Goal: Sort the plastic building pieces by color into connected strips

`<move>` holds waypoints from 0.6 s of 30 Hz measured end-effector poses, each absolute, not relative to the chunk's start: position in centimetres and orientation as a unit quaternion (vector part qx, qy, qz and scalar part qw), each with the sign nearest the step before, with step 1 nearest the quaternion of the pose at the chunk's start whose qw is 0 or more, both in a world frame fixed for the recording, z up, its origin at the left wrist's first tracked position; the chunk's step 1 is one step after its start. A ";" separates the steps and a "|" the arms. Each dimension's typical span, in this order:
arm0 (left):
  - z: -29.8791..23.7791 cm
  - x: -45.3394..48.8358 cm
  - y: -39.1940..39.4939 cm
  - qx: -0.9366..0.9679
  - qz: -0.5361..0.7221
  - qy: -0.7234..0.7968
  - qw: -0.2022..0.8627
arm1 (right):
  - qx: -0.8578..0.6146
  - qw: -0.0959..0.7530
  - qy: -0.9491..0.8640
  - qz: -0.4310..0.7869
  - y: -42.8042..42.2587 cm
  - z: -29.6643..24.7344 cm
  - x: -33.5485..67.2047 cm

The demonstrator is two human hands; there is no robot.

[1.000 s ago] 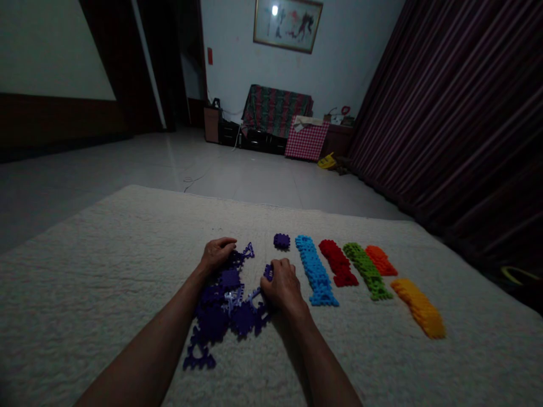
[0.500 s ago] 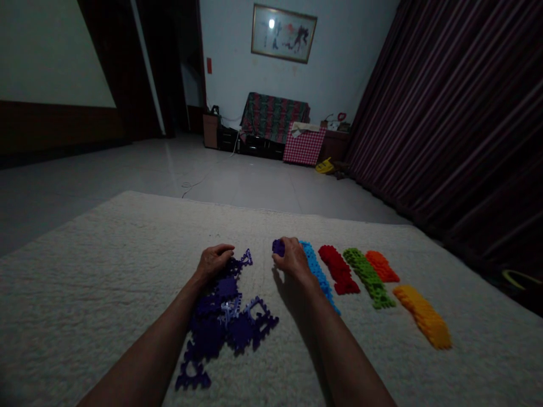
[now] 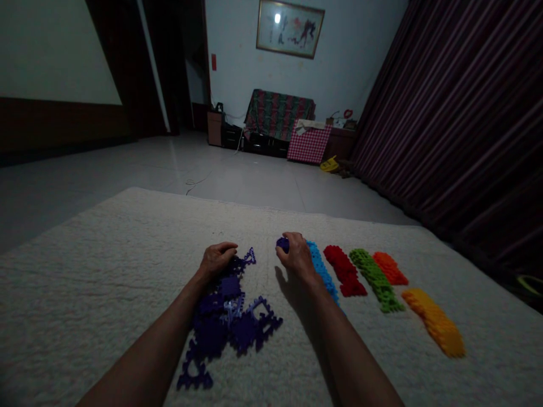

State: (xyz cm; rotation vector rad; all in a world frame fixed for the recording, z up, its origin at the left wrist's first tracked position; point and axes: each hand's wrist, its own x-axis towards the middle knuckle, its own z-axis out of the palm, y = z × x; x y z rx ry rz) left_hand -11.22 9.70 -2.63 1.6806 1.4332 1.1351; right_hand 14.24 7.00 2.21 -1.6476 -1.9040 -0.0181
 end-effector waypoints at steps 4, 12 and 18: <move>-2.7 -11.4 9.9 0.614 0.449 0.538 0.362 | -0.550 0.338 -0.757 0.101 3.4 1.5 11.0; -2.8 -11.8 10.2 0.545 0.485 0.486 0.482 | -0.471 0.346 -0.787 0.199 -1.0 -0.2 5.4; -2.3 -11.6 10.0 0.541 0.495 0.473 0.488 | -0.466 0.307 -0.814 0.162 -1.4 -0.5 4.8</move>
